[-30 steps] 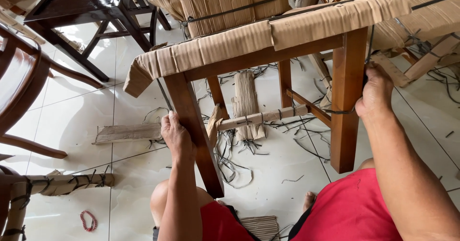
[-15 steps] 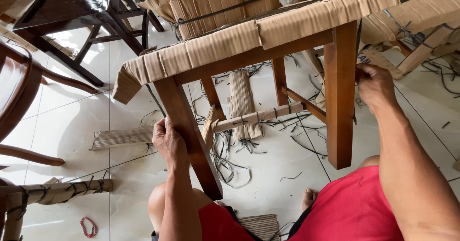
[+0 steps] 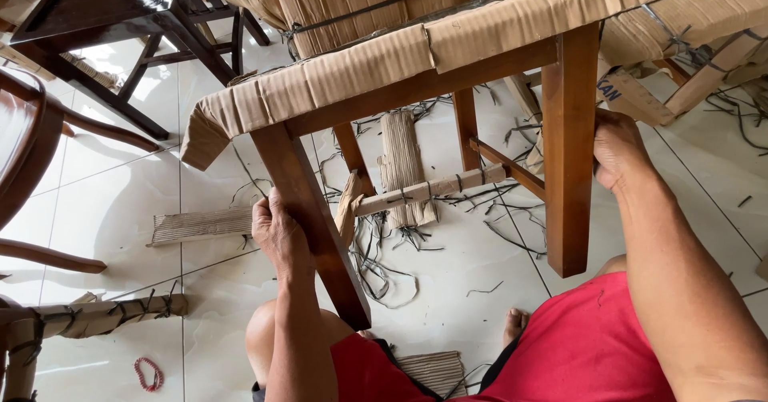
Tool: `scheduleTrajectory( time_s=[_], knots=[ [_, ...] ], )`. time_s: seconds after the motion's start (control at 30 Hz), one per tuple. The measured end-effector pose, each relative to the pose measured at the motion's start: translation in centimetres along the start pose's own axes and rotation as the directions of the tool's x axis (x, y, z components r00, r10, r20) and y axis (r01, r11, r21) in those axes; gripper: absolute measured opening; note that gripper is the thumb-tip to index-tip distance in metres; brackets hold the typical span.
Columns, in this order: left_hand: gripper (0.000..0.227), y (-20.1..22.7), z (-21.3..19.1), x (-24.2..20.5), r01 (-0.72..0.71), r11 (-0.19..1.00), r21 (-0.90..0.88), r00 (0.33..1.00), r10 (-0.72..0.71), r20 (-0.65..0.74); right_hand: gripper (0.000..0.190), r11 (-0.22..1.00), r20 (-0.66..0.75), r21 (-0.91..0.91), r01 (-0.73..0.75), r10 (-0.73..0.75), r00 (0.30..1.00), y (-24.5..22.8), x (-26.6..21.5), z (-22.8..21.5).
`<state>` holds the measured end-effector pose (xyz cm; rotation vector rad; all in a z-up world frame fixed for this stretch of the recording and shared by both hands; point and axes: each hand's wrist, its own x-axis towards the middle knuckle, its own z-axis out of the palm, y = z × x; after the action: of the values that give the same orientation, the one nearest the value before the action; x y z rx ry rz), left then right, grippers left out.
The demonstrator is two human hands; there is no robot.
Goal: Wrapping a wooden chair backrest with protective cardboard and securing it with plastic straps.
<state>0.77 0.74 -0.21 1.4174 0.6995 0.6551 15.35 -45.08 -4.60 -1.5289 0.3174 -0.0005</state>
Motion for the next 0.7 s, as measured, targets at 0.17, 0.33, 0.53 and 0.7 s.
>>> scheduleTrajectory(
  time_s=[0.17, 0.33, 0.53, 0.7],
  knots=[
    [0.029, -0.2, 0.0, 0.0, -0.009, 0.999, -0.039, 1.000, 0.009, -0.004, 0.016, 0.996, 0.016, 0.052, -0.079, 0.078, 0.997, 0.9, 0.9, -0.4],
    [0.038, -0.5, 0.5, 0.2, 0.008, 1.000, -0.019, 0.998, -0.009, -0.058, 0.022, 0.993, 0.059, 0.069, -0.092, 0.088, 0.994, 1.5, 1.2, -0.8],
    [0.072, 0.8, 2.5, -3.1, -0.497, 0.805, 0.322, 0.766, 0.582, -0.274, 0.014, 0.993, 0.058, 0.082, -0.088, 0.083, 0.995, 0.2, 0.1, -0.6],
    [0.046, -1.0, 8.3, -8.2, -0.478, 0.870, 0.119, 0.740, 0.325, 0.589, 0.008, 0.992, 0.078, 0.084, -0.092, 0.086, 0.993, -0.3, -0.9, 0.5]
  ],
)
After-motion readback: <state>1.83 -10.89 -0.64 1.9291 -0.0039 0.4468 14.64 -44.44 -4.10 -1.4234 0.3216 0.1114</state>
